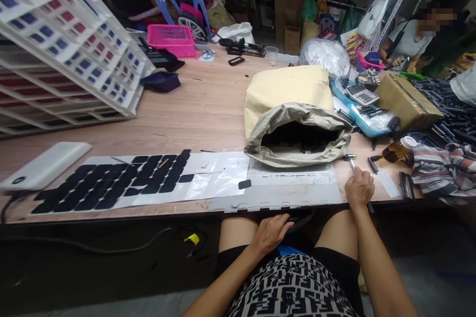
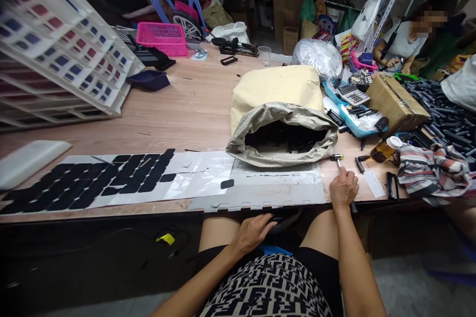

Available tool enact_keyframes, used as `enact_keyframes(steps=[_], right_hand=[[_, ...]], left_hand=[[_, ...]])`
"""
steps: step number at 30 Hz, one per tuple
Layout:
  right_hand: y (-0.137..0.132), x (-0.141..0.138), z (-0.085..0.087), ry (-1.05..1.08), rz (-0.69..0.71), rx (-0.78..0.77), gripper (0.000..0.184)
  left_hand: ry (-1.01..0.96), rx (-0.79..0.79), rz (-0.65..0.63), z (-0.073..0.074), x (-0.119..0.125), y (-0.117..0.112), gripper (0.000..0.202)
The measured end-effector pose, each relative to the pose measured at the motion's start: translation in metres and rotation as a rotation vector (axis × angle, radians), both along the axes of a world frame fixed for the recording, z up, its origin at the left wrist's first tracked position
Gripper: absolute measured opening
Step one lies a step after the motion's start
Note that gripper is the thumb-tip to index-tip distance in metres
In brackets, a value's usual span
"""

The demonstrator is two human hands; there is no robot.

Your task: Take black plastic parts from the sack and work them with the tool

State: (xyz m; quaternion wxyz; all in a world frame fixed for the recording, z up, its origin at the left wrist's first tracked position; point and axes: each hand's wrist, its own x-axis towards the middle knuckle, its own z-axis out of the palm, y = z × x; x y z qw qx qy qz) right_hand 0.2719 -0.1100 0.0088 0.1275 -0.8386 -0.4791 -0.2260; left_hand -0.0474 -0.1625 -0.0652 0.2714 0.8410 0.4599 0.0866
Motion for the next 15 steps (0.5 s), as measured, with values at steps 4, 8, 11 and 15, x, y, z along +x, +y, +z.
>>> enact_keyframes(steps=[4,8,11,15], right_hand=[[-0.001,0.000,0.000,-0.011,0.000,0.001,0.033],[-0.001,-0.001,0.000,-0.015,-0.005,-0.008,0.032],[-0.001,-0.001,0.001,-0.008,-0.007,-0.024,0.033],[-0.001,-0.003,0.003,0.017,-0.011,-0.039,0.034]], left_hand=[[0.207,-0.216,0.174,0.000,0.008,0.015,0.031],[0.145,-0.263,0.101,0.013,0.023,0.017,0.040],[0.162,-0.352,-0.009,0.015,0.042,0.014,0.047],[0.223,-0.419,-0.192,0.011,0.066,0.007,0.024]])
